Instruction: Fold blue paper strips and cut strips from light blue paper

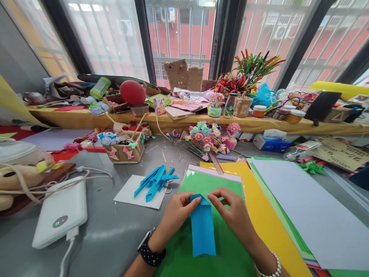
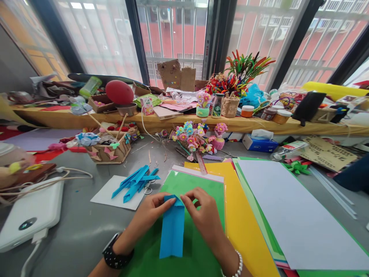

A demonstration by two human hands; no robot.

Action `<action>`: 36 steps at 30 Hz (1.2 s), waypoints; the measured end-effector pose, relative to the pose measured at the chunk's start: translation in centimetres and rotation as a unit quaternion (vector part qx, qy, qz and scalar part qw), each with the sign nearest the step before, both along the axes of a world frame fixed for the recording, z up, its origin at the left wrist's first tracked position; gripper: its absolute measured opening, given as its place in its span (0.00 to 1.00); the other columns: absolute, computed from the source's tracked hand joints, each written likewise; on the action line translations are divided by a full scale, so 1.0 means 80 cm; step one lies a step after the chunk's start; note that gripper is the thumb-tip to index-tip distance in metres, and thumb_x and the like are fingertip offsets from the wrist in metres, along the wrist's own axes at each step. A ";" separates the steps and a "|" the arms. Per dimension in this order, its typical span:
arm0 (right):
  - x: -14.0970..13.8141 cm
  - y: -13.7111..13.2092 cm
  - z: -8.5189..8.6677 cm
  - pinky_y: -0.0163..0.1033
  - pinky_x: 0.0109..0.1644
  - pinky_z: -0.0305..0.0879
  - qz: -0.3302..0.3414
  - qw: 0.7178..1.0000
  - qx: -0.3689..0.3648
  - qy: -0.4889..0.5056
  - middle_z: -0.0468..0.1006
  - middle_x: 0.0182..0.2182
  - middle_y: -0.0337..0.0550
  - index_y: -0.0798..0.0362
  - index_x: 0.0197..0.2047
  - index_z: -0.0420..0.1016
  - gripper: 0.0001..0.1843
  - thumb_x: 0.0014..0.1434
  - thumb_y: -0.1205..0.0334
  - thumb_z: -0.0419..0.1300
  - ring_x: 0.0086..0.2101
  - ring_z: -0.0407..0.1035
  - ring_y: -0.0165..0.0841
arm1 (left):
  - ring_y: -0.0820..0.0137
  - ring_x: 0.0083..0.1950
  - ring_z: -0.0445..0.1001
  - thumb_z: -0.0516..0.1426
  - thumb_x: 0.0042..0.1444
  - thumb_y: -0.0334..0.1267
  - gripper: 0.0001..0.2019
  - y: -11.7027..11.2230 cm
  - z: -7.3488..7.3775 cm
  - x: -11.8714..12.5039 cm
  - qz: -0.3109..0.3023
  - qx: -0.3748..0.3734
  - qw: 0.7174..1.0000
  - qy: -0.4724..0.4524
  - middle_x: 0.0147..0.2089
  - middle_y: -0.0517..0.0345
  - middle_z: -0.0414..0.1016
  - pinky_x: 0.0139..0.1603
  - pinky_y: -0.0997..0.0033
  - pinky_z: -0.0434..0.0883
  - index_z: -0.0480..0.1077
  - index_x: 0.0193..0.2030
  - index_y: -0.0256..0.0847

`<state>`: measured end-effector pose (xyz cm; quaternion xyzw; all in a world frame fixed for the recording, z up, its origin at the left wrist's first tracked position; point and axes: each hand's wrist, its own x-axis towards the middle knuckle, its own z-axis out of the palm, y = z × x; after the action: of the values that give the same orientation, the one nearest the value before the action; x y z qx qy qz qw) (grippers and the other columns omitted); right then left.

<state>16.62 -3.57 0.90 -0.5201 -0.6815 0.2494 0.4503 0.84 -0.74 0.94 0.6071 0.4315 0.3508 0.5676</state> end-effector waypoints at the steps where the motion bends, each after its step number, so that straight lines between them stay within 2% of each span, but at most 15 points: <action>1: 0.001 0.001 0.000 0.32 0.26 0.65 0.007 0.999 -0.034 0.005 0.72 0.24 0.40 0.54 0.26 0.70 0.12 0.56 0.57 0.53 0.28 0.68 0.31 | 0.75 0.24 0.58 0.55 0.46 0.44 0.12 0.000 0.001 0.000 -0.004 0.001 1.000 0.006 0.20 0.63 0.62 0.24 0.77 0.55 0.69 0.24 0.35; 4: 0.005 0.003 -0.001 0.31 0.25 0.63 0.029 0.994 -0.104 0.011 0.72 0.23 0.39 0.55 0.26 0.70 0.11 0.53 0.57 0.56 0.26 0.67 0.30 | 0.75 0.24 0.57 0.55 0.46 0.45 0.13 0.000 0.001 0.000 -0.007 0.006 1.000 0.027 0.20 0.64 0.60 0.23 0.77 0.55 0.68 0.25 0.35; 7: 0.005 0.005 -0.003 0.31 0.25 0.61 0.036 0.990 -0.132 0.025 0.71 0.22 0.39 0.55 0.25 0.70 0.09 0.52 0.59 0.57 0.26 0.66 0.30 | 0.75 0.24 0.57 0.55 0.46 0.45 0.13 0.000 0.000 0.001 -0.004 0.004 0.999 0.032 0.20 0.64 0.60 0.23 0.77 0.55 0.68 0.24 0.35; 12: 0.002 0.003 -0.003 0.30 0.22 0.57 0.033 0.982 -0.170 0.076 0.69 0.22 0.38 0.56 0.25 0.68 0.12 0.52 0.55 0.56 0.24 0.63 0.29 | 0.75 0.25 0.59 0.58 0.42 0.48 0.15 0.001 -0.006 0.004 -0.006 -0.053 0.999 -0.001 0.21 0.65 0.60 0.25 0.77 0.57 0.65 0.24 0.36; 17: 0.001 0.003 -0.003 0.30 0.22 0.57 0.034 0.977 -0.177 0.115 0.67 0.21 0.38 0.55 0.25 0.67 0.12 0.51 0.55 0.56 0.24 0.62 0.28 | 0.76 0.24 0.56 0.57 0.42 0.50 0.17 0.002 -0.009 0.007 -0.011 -0.071 0.997 0.003 0.21 0.66 0.58 0.23 0.77 0.54 0.63 0.22 0.36; 22: 0.002 0.006 -0.004 0.30 0.21 0.58 0.077 0.966 -0.197 0.148 0.64 0.20 0.36 0.54 0.24 0.65 0.13 0.51 0.53 0.56 0.23 0.61 0.27 | 0.77 0.24 0.54 0.57 0.42 0.49 0.17 0.001 -0.005 0.004 -0.017 -0.070 0.997 0.009 0.20 0.66 0.57 0.23 0.77 0.54 0.62 0.20 0.36; 27: 0.005 0.010 -0.007 0.30 0.22 0.58 0.111 0.954 -0.205 0.189 0.64 0.19 0.35 0.54 0.24 0.63 0.16 0.54 0.51 0.52 0.21 0.61 0.26 | 0.75 0.26 0.58 0.57 0.44 0.49 0.16 -0.001 -0.006 0.000 -0.078 -0.080 0.994 0.007 0.24 0.63 0.63 0.26 0.77 0.56 0.68 0.27 0.34; 30: 0.005 0.011 -0.008 0.29 0.22 0.56 0.115 0.952 -0.211 0.190 0.63 0.17 0.33 0.55 0.24 0.64 0.15 0.54 0.51 0.53 0.19 0.59 0.25 | 0.75 0.26 0.58 0.56 0.45 0.48 0.15 -0.002 -0.009 -0.001 -0.113 -0.079 0.990 0.013 0.24 0.63 0.63 0.25 0.78 0.56 0.69 0.27 0.34; 36: 0.005 0.011 -0.007 0.29 0.21 0.54 0.093 0.951 -0.233 0.180 0.62 0.16 0.33 0.56 0.23 0.67 0.16 0.51 0.51 0.56 0.19 0.58 0.25 | 0.78 0.23 0.54 0.56 0.46 0.47 0.16 -0.001 -0.010 -0.001 -0.118 -0.073 0.990 0.038 0.21 0.65 0.57 0.22 0.80 0.52 0.66 0.22 0.34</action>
<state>16.98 -2.73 0.32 -0.4919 -0.5573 0.5315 0.4062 0.76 -0.85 0.13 0.6231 0.4026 0.2259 0.6313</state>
